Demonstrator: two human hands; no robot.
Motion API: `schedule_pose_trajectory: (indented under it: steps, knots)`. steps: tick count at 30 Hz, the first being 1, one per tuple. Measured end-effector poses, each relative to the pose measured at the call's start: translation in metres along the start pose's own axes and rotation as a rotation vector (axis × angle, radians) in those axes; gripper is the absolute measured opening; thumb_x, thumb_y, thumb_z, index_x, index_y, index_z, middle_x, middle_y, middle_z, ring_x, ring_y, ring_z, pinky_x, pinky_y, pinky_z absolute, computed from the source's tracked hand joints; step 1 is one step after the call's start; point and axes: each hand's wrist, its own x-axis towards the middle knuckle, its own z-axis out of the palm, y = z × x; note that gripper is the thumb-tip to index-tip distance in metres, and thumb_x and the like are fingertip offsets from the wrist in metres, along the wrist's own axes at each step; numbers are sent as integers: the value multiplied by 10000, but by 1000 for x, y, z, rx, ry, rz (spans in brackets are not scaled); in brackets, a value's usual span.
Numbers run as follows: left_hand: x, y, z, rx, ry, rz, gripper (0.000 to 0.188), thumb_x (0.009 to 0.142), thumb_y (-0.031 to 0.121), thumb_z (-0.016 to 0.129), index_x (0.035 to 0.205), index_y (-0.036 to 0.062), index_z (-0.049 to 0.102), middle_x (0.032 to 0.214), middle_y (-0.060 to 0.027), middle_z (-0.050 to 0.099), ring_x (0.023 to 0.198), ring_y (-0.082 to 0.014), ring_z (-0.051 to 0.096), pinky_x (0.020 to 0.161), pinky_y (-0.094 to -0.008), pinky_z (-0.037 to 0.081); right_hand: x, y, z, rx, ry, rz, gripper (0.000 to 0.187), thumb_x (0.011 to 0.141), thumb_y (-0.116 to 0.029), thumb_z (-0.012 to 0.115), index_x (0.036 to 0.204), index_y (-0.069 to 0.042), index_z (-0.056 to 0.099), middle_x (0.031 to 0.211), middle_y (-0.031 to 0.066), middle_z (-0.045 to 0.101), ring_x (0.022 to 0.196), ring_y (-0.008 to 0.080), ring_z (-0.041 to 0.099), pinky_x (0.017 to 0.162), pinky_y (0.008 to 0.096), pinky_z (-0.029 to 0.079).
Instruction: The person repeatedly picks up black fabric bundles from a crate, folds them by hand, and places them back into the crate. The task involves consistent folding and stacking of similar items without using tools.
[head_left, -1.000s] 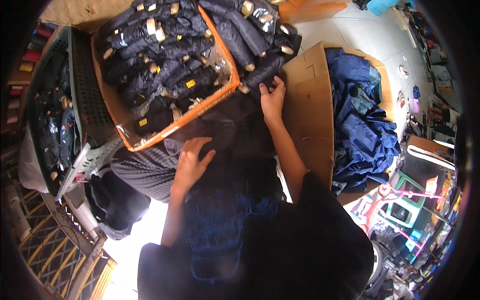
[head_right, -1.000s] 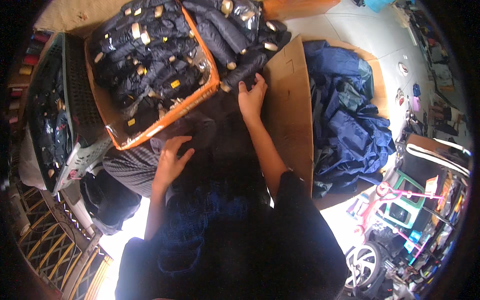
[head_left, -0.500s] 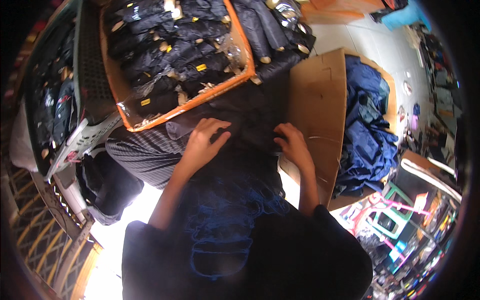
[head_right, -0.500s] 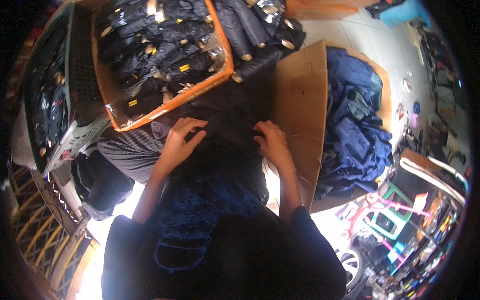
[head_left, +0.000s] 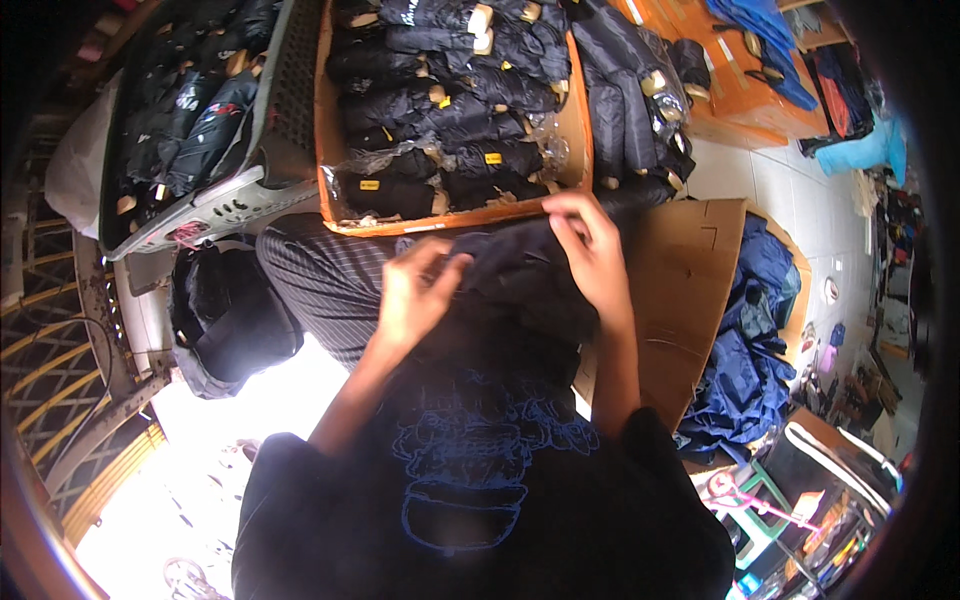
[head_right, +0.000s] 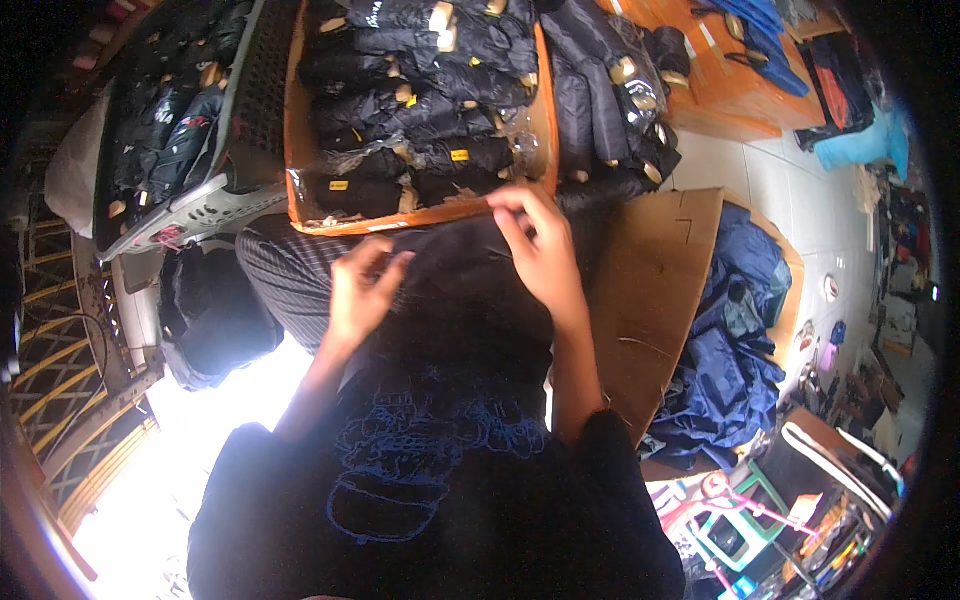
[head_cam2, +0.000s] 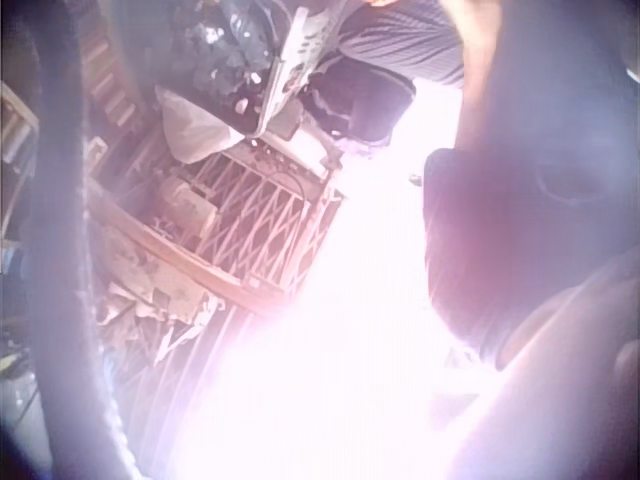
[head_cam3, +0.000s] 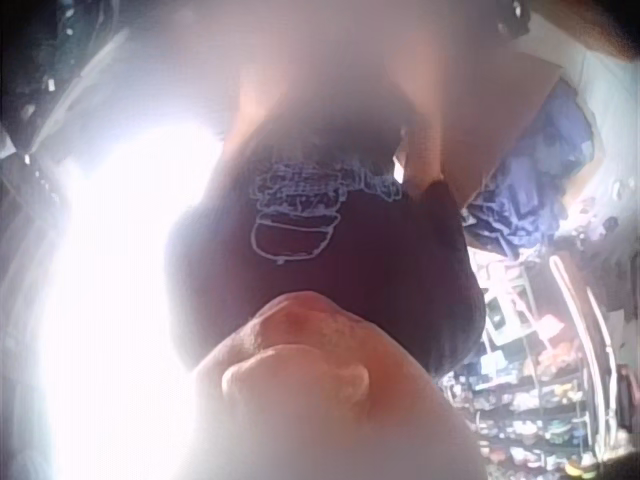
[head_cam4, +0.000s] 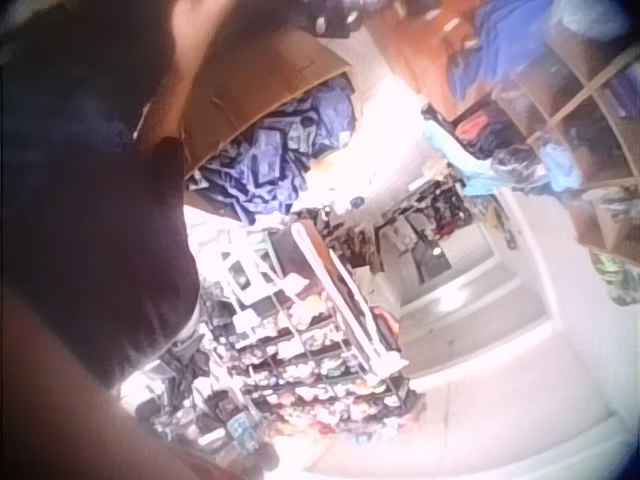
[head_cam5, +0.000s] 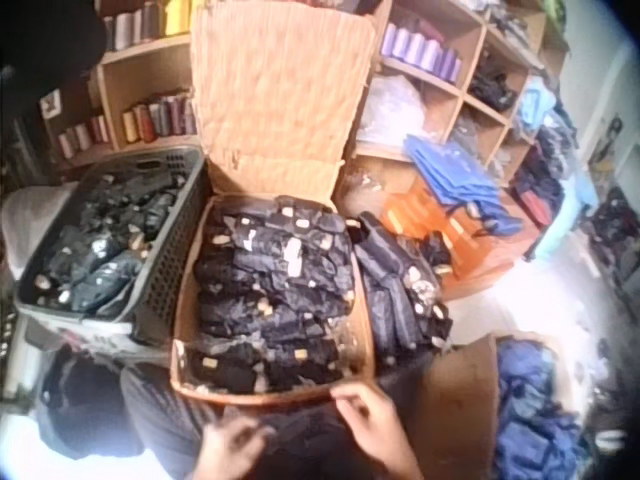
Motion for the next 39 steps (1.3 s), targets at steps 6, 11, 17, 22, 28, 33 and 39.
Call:
schedule_pose_trajectory:
  steps: [6, 11, 17, 22, 28, 33, 39]
  knots:
    - [-18, -8, -79, 275, 473, 47, 130, 833, 50, 693, 830, -23, 585, 681, -30, 535, 603, -58, 480, 558, -224, 408, 112, 69, 117, -312, -631, 93, 295, 864, -177, 671, 1079, 10, 595, 1072, 170, 650, 992, 239, 636, 839, 305, 490]
    - [-24, -4, -99, 430, 616, 124, 112, 776, 1, 717, 850, 8, 634, 672, -58, 572, 527, -106, 503, 502, -248, 407, 119, 104, 213, -635, -886, -77, 735, 667, -460, 812, 1190, -23, 538, 1174, 252, 589, 1121, 377, 563, 949, 477, 452]
    - [-24, -13, -96, 379, 625, 115, 96, 775, -2, 718, 850, 19, 662, 692, -49, 572, 532, -102, 500, 500, -247, 407, 110, 97, 207, -807, -743, -153, 813, 622, -345, 840, 1250, -20, 440, 1177, 234, 589, 1133, 432, 538, 925, 464, 462]
    - [-6, -22, -83, 317, 553, 138, 131, 763, -13, 715, 879, 24, 668, 701, -55, 575, 541, -120, 527, 509, -261, 425, 131, 65, 155, -380, -598, 71, 650, 604, -116, 809, 1131, -21, 441, 1061, 230, 625, 1038, 393, 605, 848, 409, 479]
    - [12, -29, -57, 336, 493, 131, 133, 757, 29, 723, 876, 54, 671, 704, -52, 581, 562, -167, 583, 516, -295, 462, 116, 3, 69, 255, -326, 158, 558, 851, -228, 695, 1287, -6, 426, 1144, 94, 585, 1041, 168, 565, 907, 305, 449]
    - [27, -29, -23, 333, 421, 145, 123, 771, 81, 720, 882, 81, 667, 686, -40, 579, 570, -189, 595, 533, -324, 474, 30, -43, 32, 377, -324, 361, 470, 879, -187, 660, 1277, -1, 492, 1164, 46, 572, 1077, 112, 502, 939, 272, 410]
    - [28, -20, 4, 333, 280, 37, 133, 781, 133, 713, 897, 92, 662, 673, -39, 603, 570, -212, 610, 533, -343, 480, -15, -17, 40, 142, -255, 400, 513, 843, -250, 712, 1213, 48, 519, 1049, 142, 643, 941, 152, 596, 829, 297, 475]
